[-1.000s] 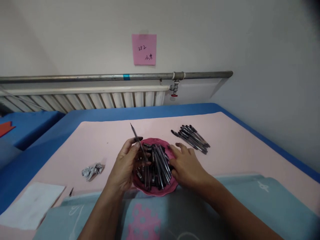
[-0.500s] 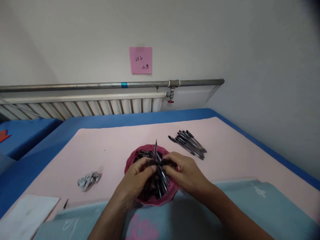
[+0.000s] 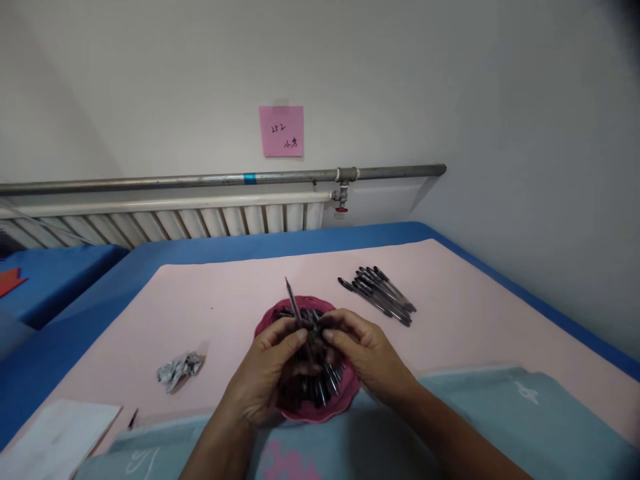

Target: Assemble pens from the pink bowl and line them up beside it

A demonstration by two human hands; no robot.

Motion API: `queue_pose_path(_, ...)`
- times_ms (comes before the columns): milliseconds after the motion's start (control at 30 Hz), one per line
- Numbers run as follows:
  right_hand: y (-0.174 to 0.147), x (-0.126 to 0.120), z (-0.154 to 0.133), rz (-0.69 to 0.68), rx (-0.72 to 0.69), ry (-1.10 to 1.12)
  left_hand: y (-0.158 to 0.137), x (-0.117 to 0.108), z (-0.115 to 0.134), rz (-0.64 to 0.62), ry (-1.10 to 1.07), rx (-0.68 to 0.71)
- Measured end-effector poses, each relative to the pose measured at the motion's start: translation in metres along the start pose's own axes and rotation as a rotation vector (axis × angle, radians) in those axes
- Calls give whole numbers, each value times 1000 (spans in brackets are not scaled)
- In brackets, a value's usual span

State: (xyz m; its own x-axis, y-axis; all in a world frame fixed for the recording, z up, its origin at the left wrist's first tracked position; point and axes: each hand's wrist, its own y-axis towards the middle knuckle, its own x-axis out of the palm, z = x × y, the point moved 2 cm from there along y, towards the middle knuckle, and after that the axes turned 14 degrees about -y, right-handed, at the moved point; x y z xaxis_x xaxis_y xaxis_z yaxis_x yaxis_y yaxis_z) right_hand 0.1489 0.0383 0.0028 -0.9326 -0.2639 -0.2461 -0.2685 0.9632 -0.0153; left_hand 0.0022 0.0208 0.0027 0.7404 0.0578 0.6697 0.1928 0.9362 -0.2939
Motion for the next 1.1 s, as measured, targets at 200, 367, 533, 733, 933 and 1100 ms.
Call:
queue_pose_path(200,-4,3,-7,-37,-164,-295,3,-3,5,118,-144,143)
queue_pose_path(367,-6,9,-8,-36,-180,-416,3,-2,2,131,-119,180)
queue_pose_path(533,-6,9,-1,-5,-158,-464,2,1,2,116,-83,194)
queue_pose_path(733,-8,7,-2,-4,-150,-551,1,2,-2,96,-54,190)
queue_pose_path(933,-9,6,-1,0,-201,-613,1,2,-3,96,-34,176)
queue_pose_path(1100,-10,5,-1,33,-238,-596,0,1,0,98,16,195)
